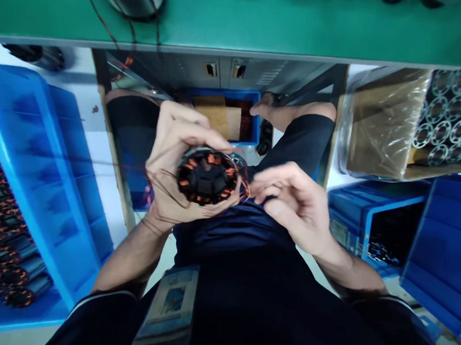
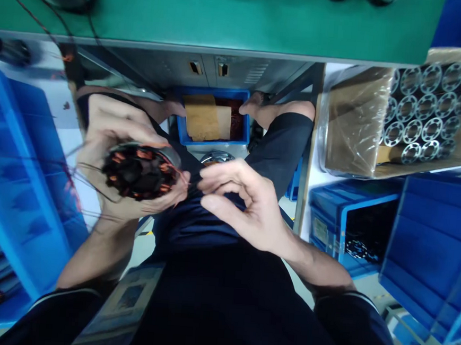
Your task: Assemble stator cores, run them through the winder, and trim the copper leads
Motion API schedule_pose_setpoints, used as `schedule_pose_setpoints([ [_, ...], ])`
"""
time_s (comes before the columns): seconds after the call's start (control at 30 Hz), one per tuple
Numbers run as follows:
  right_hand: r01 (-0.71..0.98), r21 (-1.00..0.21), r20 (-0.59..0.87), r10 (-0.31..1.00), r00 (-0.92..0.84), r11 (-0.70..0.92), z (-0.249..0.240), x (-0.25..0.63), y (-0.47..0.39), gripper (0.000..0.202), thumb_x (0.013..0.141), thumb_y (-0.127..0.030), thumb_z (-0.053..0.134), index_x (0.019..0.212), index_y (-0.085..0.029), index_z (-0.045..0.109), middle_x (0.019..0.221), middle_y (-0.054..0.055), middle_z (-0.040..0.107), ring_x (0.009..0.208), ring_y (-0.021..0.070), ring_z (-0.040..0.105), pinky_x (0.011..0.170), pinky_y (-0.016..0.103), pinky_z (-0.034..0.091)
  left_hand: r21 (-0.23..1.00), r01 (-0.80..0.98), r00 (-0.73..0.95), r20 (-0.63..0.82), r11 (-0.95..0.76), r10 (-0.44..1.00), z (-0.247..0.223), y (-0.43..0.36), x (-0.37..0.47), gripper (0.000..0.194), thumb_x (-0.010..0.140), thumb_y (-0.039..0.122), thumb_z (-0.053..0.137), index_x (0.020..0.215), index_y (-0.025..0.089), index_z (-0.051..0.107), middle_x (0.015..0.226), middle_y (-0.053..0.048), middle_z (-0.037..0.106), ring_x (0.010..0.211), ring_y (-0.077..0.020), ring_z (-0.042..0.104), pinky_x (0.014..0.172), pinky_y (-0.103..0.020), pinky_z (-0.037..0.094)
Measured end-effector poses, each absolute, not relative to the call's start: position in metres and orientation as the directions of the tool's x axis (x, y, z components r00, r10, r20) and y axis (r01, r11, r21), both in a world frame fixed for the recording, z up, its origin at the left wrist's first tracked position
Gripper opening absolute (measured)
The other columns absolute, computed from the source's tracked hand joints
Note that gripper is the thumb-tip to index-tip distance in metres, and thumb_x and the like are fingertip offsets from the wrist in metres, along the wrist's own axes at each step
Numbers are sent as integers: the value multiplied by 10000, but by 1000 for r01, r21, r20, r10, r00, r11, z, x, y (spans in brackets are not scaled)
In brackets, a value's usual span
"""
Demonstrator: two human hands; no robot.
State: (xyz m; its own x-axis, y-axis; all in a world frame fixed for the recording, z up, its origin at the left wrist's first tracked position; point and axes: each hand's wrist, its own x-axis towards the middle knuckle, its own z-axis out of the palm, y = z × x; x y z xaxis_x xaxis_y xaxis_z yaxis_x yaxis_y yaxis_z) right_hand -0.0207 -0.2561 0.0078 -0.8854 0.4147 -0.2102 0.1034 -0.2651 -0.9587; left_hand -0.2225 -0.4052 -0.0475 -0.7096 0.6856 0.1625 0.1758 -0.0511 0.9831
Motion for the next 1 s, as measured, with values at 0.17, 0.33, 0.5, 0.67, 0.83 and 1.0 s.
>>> schedule_pose_setpoints([
  [0.17, 155, -789, -397, 301, -867, -595, 0, -39, -258, 177, 1023, -271, 975, 1146, -225, 856, 904, -37, 814, 759, 83, 783, 779, 187, 687, 896, 430, -557, 361, -113, 748, -16, -398, -217, 542, 848, 734, 1015, 910, 292, 707, 932, -20, 685, 844, -224, 663, 647, -441, 547],
  [0.33, 193, -786, -433, 300, -850, -587, -6, -37, -256, 214, 956, -280, 1029, 1056, -204, 856, 849, -36, 779, 742, 80, 747, 754, 177, 662, 916, 400, -555, 264, -26, 789, -22, -412, -213, 519, 875, 762, 990, 1029, 322, 762, 1068, -38, 761, 956, -247, 760, 731, -466, 691],
  [0.5, 254, -802, -468, 304, -830, -541, -5, -38, -253, 344, 848, -289, 1110, 904, -193, 784, 941, -6, 837, 798, 97, 796, 773, 174, 686, 927, 368, -542, 273, -68, 795, -38, -426, -211, 561, 864, 649, 1042, 1226, 304, 788, 1195, -52, 773, 990, -229, 747, 760, -407, 697],
  [0.67, 291, -708, -477, 133, -869, -643, -8, -41, -251, 347, 975, -326, 1026, 956, -193, 705, 898, 21, 891, 726, 139, 858, 691, 199, 705, 934, 338, -531, 291, -116, 796, -46, -421, -216, 496, 794, 551, 1092, 1143, 327, 819, 1162, -27, 754, 990, -224, 731, 720, -356, 638],
  [0.83, 279, -694, -489, 151, -859, -664, -2, -40, -247, 358, 907, -275, 1081, 967, -184, 739, 818, -3, 862, 603, 105, 772, 603, 173, 653, 984, -3, -540, 147, -176, 829, -59, -420, -212, 813, 772, 504, 1111, 1496, 348, 775, 1327, -66, 797, 1203, -308, 766, 1100, -494, 643],
  [1.0, 306, -700, -468, 90, -879, -646, -6, -35, -248, 257, 929, -230, 1055, 993, -173, 813, 820, -6, 853, 613, 92, 750, 600, 165, 624, 625, -768, -419, -319, -144, 850, -58, -411, -189, 693, 839, 731, 942, 1325, 271, 760, 994, -73, 742, 784, -215, 691, 592, -327, 532],
])
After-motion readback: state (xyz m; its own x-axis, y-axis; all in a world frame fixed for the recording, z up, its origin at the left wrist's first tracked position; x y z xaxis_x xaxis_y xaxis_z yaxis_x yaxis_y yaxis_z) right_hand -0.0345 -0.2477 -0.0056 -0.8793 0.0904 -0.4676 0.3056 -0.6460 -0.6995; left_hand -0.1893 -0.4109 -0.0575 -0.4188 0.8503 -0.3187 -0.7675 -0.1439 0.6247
